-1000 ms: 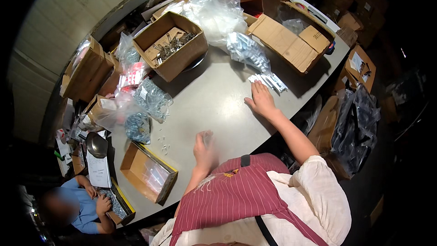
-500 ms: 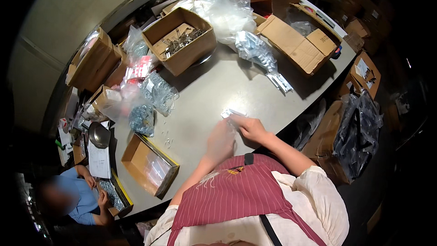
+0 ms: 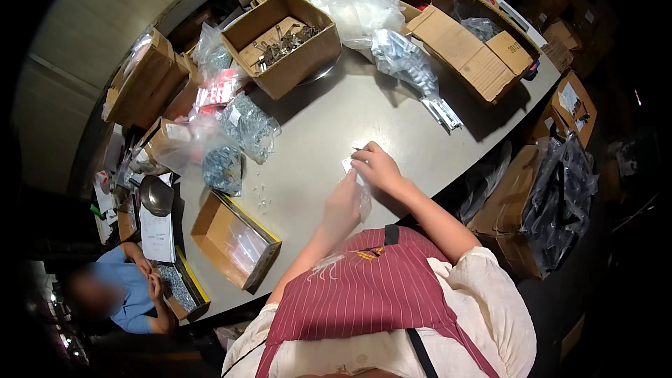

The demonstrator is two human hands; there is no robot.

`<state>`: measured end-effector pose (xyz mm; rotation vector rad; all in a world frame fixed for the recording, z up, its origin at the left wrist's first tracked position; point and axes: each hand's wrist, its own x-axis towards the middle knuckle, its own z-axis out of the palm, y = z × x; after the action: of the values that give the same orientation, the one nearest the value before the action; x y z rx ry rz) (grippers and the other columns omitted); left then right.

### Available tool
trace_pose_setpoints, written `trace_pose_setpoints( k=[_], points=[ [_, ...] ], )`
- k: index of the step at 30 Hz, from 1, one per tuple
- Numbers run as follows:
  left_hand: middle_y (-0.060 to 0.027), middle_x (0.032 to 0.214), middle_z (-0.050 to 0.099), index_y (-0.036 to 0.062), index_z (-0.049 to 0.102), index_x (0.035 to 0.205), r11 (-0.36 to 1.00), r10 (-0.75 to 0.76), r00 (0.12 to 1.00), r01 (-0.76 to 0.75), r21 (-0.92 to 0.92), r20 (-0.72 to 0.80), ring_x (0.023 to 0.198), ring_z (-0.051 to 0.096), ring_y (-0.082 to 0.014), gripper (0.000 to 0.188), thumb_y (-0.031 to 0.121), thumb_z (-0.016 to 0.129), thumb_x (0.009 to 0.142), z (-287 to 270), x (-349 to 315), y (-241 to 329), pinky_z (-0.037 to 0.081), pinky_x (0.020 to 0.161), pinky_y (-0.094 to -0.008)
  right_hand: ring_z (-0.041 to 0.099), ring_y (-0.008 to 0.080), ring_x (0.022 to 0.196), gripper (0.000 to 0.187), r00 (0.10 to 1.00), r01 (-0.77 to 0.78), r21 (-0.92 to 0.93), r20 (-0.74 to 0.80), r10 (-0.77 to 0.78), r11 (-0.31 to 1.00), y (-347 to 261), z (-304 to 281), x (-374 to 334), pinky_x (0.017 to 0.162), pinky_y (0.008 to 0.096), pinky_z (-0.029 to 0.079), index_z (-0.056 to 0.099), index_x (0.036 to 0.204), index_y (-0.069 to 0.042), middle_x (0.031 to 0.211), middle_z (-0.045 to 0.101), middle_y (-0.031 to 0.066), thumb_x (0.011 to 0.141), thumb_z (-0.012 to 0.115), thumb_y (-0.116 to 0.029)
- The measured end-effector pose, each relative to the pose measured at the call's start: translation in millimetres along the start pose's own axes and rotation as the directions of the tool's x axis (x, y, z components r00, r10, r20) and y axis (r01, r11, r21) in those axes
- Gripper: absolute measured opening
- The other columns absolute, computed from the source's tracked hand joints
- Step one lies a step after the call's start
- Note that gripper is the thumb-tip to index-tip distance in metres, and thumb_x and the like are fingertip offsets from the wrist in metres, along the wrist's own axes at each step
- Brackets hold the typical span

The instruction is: The person repeatedly picks small white rectangular objects from a table, places them into clear plastic bags, and sets the filled bags into a cardboard box. The person also handles small metal parts and plastic bags during the process.

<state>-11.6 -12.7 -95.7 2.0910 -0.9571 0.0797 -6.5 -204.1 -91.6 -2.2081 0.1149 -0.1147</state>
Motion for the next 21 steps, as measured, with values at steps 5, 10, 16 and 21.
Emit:
trace_pose_setpoints(
  k=[5, 10, 16, 21],
  points=[
    [-0.0250, 0.115, 0.068, -0.0077, 0.055, 0.137, 0.997, 0.015, 0.997, -0.010, 0.070, -0.071, 0.103, 0.068, -0.0398, 0.046, 0.001, 0.060, 0.092, 2, -9, -7, 0.056, 0.087, -0.0432, 0.066, 0.0334, 0.097, 0.029, 0.996, -0.032, -0.080, 0.078, 0.038, 0.996, -12, -5, 8, 0.087, 0.0431, 0.054, 0.073, 0.107, -0.008, 0.106, 0.060, 0.0140, 0.089, 0.072, -0.031],
    [-0.0210, 0.122, 0.069, 0.0002, 0.060, 0.135, 0.999, -0.034, 0.989, 0.039, 0.032, -0.145, 0.108, 0.070, -0.0351, 0.047, 0.000, 0.063, 0.088, 5, -12, -9, 0.058, 0.088, -0.0411, 0.066, 0.0381, 0.092, 0.027, 0.999, 0.027, -0.239, 0.029, -0.021, 0.971, -15, 7, 10, 0.081, 0.0465, 0.054, 0.067, 0.100, -0.003, 0.106, 0.060, 0.0152, 0.087, 0.072, -0.026],
    [-0.0167, 0.120, 0.071, 0.0036, 0.062, 0.131, 0.991, -0.126, 0.978, 0.117, -0.065, -0.164, 0.102, 0.073, -0.0324, 0.050, -0.005, 0.064, 0.082, 5, -12, -11, 0.060, 0.081, -0.0398, 0.066, 0.0385, 0.085, 0.020, 0.985, 0.160, -0.113, -0.053, -0.166, 0.981, 3, 32, 11, 0.073, 0.0467, 0.054, 0.066, 0.098, -0.002, 0.097, 0.062, 0.0157, 0.091, 0.071, -0.020],
    [-0.0146, 0.104, 0.072, 0.0021, 0.062, 0.128, 0.987, -0.124, 0.972, 0.101, -0.126, -0.198, 0.089, 0.072, -0.0340, 0.046, 0.000, 0.067, 0.082, -1, -13, -11, 0.058, 0.076, -0.0403, 0.066, 0.0398, 0.079, 0.027, 0.994, 0.095, -0.172, -0.033, -0.102, 0.981, -10, 38, 17, 0.068, 0.0487, 0.053, 0.066, 0.096, -0.002, 0.093, 0.064, 0.0180, 0.094, 0.071, -0.028]
  ],
)
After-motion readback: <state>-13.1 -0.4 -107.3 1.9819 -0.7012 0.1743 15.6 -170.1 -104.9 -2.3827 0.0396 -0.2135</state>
